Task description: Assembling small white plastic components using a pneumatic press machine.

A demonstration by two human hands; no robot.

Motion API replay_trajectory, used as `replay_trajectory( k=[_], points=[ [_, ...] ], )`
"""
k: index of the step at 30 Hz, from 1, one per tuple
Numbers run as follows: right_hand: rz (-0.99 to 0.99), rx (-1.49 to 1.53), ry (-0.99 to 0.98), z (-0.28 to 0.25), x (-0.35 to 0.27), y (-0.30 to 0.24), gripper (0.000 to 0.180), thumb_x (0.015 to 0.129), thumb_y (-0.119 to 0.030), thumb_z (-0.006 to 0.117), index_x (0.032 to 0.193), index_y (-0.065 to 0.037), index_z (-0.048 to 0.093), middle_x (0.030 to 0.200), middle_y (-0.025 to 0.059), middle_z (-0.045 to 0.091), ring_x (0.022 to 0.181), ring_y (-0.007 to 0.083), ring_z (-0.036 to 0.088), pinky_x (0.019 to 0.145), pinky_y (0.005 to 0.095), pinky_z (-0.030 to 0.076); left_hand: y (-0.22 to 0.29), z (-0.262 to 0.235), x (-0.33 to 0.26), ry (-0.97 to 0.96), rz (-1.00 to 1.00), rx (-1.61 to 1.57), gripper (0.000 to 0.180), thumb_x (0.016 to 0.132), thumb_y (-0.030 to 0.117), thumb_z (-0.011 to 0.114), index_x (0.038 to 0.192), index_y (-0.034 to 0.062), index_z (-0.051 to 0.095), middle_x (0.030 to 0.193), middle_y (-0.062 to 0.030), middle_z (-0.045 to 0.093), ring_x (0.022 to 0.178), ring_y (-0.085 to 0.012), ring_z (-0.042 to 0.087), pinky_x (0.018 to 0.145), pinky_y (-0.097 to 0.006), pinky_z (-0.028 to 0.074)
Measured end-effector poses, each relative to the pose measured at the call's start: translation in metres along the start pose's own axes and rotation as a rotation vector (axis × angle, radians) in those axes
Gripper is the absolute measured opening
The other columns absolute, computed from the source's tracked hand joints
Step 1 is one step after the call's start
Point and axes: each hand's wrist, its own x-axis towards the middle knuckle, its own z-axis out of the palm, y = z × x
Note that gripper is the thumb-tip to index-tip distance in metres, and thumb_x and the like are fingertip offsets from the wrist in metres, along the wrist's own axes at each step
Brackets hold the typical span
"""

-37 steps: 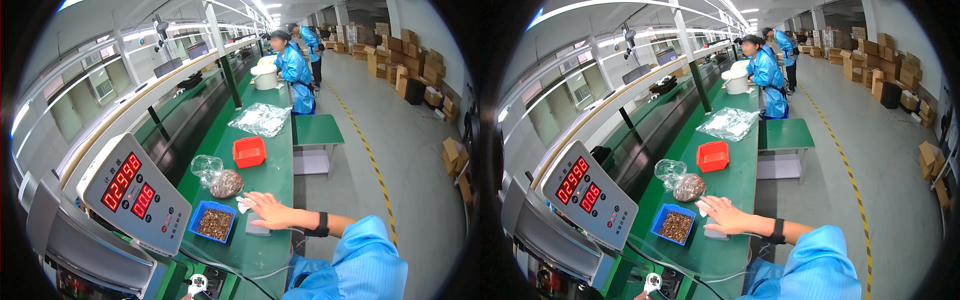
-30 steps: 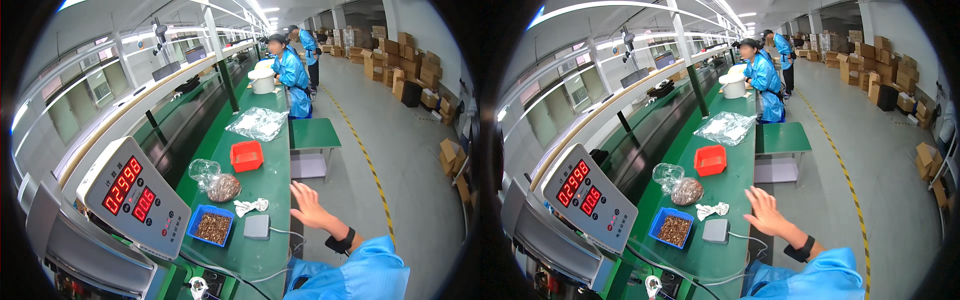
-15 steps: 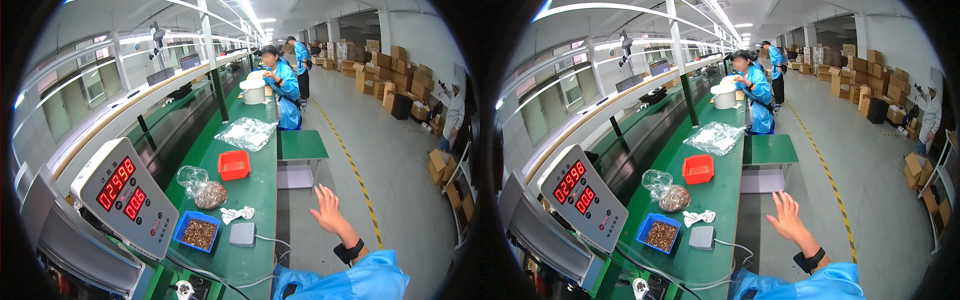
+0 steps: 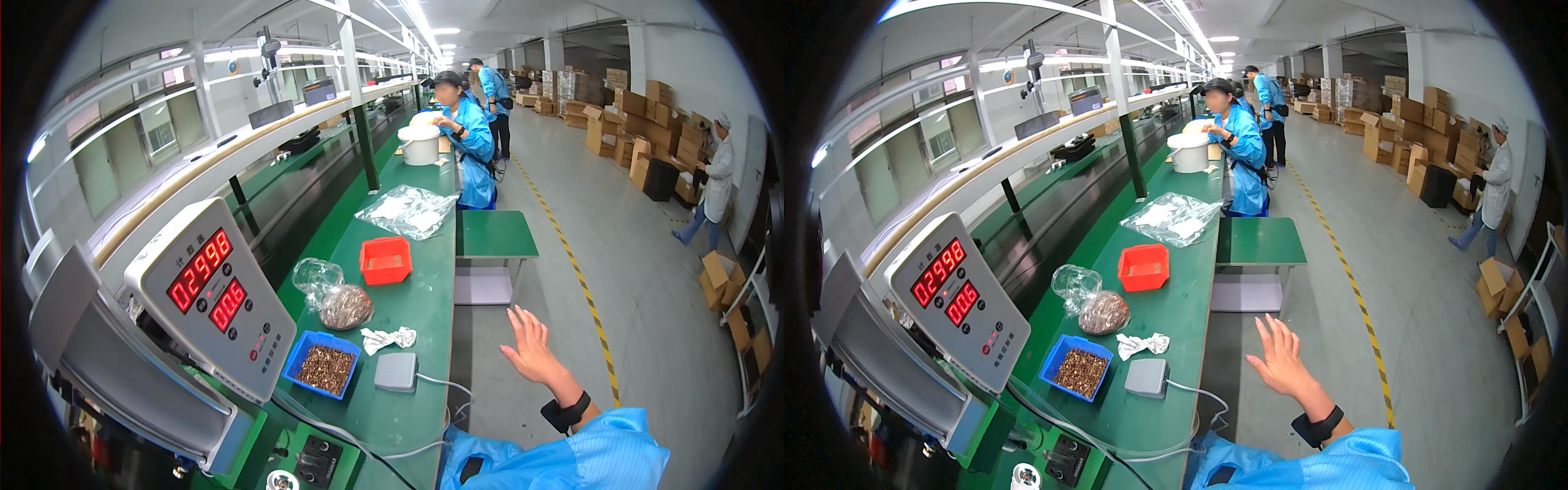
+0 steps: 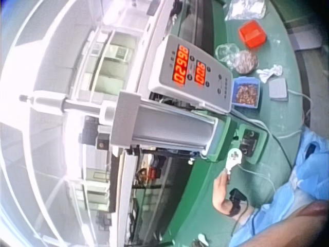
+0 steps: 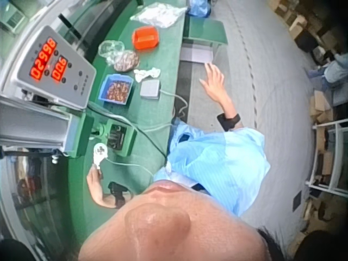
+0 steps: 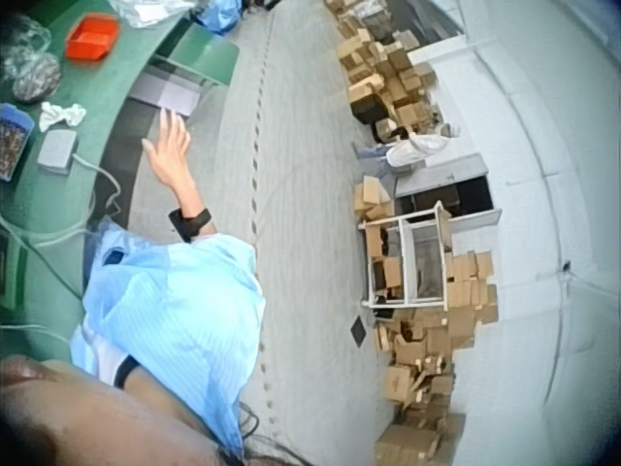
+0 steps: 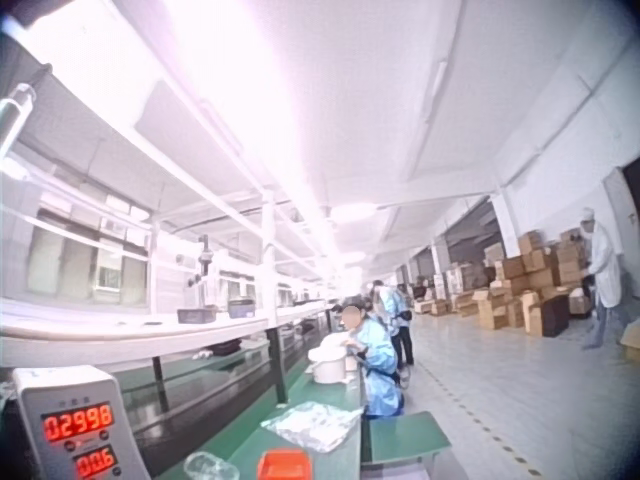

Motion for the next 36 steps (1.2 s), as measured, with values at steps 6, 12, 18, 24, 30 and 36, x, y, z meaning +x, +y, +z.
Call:
replay_trajectory(
  k=[6,12,18,24,30,36],
  points=[
    [-0.031,0.037,0.036,-0.002,-0.003,-0.002,0.067,0.086,-0.033,0.049,0.138,-0.005,0.017,0.140,0.0206,0.019,0.128,0.0356,0.018,0.102,0.0472,0.014,-0.048,-0.053,0.010,0.203,-0.027,-0.022,0.032,0.091,0.033,0.044,0.088,0.0043,0.056,0.075,-0.0018,0.053,0.065,-0.0109,0.046,0.059,-0.025,0.036],
    [-0.038,0.012,0.025,0.003,0.001,-0.005,0.067,0.086,-0.033,0.049,0.138,-0.005,0.018,0.140,0.0206,0.020,0.128,0.0345,0.019,0.103,0.0456,0.014,-0.085,-0.110,0.034,0.370,-0.034,-0.021,0.034,0.091,0.034,0.044,0.091,0.0035,0.058,0.077,-0.0027,0.055,0.067,-0.0116,0.048,0.061,-0.025,0.038],
    [-0.032,0.039,-0.031,-0.001,-0.002,-0.018,0.067,0.086,-0.033,0.045,0.138,-0.003,0.016,0.140,0.0208,0.019,0.128,0.0363,0.018,0.104,0.0461,0.012,-0.099,-0.148,0.055,0.477,-0.052,-0.024,0.036,0.091,0.035,0.044,0.094,0.0029,0.060,0.079,-0.0035,0.057,0.068,-0.0122,0.050,0.062,-0.025,0.039],
    [-0.033,0.029,-0.047,0.002,0.000,-0.021,0.067,0.087,-0.034,0.044,0.138,-0.003,0.015,0.140,0.0211,0.019,0.128,0.0362,0.018,0.104,0.0457,0.012,-0.096,-0.130,0.078,-0.004,-0.107,0.398,0.048,0.088,0.039,0.051,0.119,0.0027,0.050,0.101,-0.0079,0.060,0.086,-0.0171,0.055,0.073,-0.028,0.044],
    [-0.055,0.022,-0.076,0.011,0.002,-0.027,0.067,0.088,-0.038,0.045,0.139,-0.005,0.017,0.139,0.0213,0.020,0.128,0.0358,0.019,0.103,0.0466,0.015,-0.055,-0.042,0.075,-0.444,-0.023,0.412,0.059,0.087,0.032,0.056,0.133,0.0028,0.035,0.132,-0.0133,0.042,0.117,-0.0213,0.042,0.092,-0.030,0.038],
    [-0.008,0.000,-0.088,0.010,-0.003,-0.017,0.066,0.088,-0.033,0.044,0.138,-0.003,0.015,0.139,0.0207,0.020,0.128,0.0361,0.018,0.104,0.0459,0.014,-0.029,-0.033,0.048,-0.413,0.056,0.456,0.058,0.086,0.027,0.056,0.133,-0.0010,0.034,0.137,-0.0142,0.036,0.126,-0.0217,0.032,0.105,-0.031,0.023]
  ],
)
